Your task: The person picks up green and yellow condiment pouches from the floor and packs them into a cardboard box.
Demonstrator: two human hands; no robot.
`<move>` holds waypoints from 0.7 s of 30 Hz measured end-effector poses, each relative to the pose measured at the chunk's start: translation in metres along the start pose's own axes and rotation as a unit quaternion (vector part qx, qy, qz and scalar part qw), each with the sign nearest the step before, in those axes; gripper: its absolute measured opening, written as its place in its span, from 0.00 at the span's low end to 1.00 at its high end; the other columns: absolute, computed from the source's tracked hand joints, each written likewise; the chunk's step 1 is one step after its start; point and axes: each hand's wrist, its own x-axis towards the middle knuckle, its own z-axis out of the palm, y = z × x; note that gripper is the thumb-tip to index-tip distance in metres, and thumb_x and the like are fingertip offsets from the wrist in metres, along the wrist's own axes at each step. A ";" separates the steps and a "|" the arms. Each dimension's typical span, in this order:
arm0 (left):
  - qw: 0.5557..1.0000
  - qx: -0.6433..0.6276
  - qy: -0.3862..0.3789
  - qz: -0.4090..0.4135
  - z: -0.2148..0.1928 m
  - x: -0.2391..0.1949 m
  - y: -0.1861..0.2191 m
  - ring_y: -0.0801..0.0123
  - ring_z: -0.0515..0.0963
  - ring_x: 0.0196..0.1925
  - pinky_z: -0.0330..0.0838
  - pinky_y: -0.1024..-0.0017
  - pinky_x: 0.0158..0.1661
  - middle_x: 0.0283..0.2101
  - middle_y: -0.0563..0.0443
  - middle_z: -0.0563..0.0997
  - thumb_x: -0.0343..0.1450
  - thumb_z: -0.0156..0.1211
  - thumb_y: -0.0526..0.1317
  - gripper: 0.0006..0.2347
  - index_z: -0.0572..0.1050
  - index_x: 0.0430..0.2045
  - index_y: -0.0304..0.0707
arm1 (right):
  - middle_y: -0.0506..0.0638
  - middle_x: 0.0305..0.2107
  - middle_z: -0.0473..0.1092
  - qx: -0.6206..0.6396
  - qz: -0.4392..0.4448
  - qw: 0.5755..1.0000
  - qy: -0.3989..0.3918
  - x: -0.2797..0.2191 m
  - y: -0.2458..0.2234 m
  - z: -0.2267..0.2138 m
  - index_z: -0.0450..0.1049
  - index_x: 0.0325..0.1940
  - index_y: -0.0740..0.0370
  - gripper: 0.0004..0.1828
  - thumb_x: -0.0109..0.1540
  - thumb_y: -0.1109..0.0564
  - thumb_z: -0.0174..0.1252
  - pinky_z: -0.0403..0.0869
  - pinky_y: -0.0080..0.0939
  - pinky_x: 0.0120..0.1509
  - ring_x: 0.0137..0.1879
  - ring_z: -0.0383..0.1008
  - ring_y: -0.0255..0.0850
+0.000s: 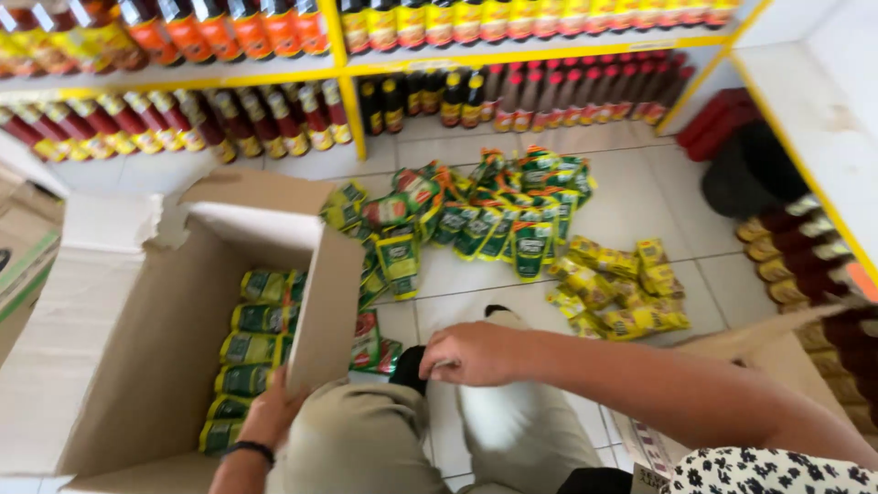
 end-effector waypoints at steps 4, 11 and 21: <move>1.000 0.016 -0.023 -0.013 -0.013 0.019 0.000 0.40 0.79 0.58 0.73 0.51 0.55 0.54 0.31 0.80 0.67 0.55 0.62 0.35 0.58 0.67 0.48 | 0.50 0.45 0.76 -0.006 -0.003 0.998 0.063 -0.071 -0.009 -0.010 0.78 0.46 0.56 0.09 0.64 0.56 0.57 0.74 0.48 0.55 0.52 0.77 0.49; 0.967 0.243 -0.080 -0.021 -0.022 0.111 -0.025 0.42 0.77 0.62 0.70 0.53 0.61 0.58 0.32 0.80 0.76 0.43 0.61 0.26 0.80 0.51 0.39 | 0.50 0.42 0.77 0.016 0.105 0.983 0.149 -0.205 -0.021 -0.015 0.79 0.48 0.57 0.10 0.64 0.56 0.57 0.75 0.46 0.57 0.51 0.78 0.47; 0.924 0.381 -0.031 -0.002 -0.025 0.117 0.148 0.48 0.79 0.62 0.76 0.56 0.57 0.60 0.40 0.78 0.74 0.52 0.43 0.15 0.81 0.51 0.42 | 0.43 0.41 0.81 0.235 0.305 0.919 -0.085 -0.329 -0.110 0.010 0.82 0.50 0.55 0.11 0.65 0.57 0.58 0.76 0.35 0.55 0.48 0.79 0.30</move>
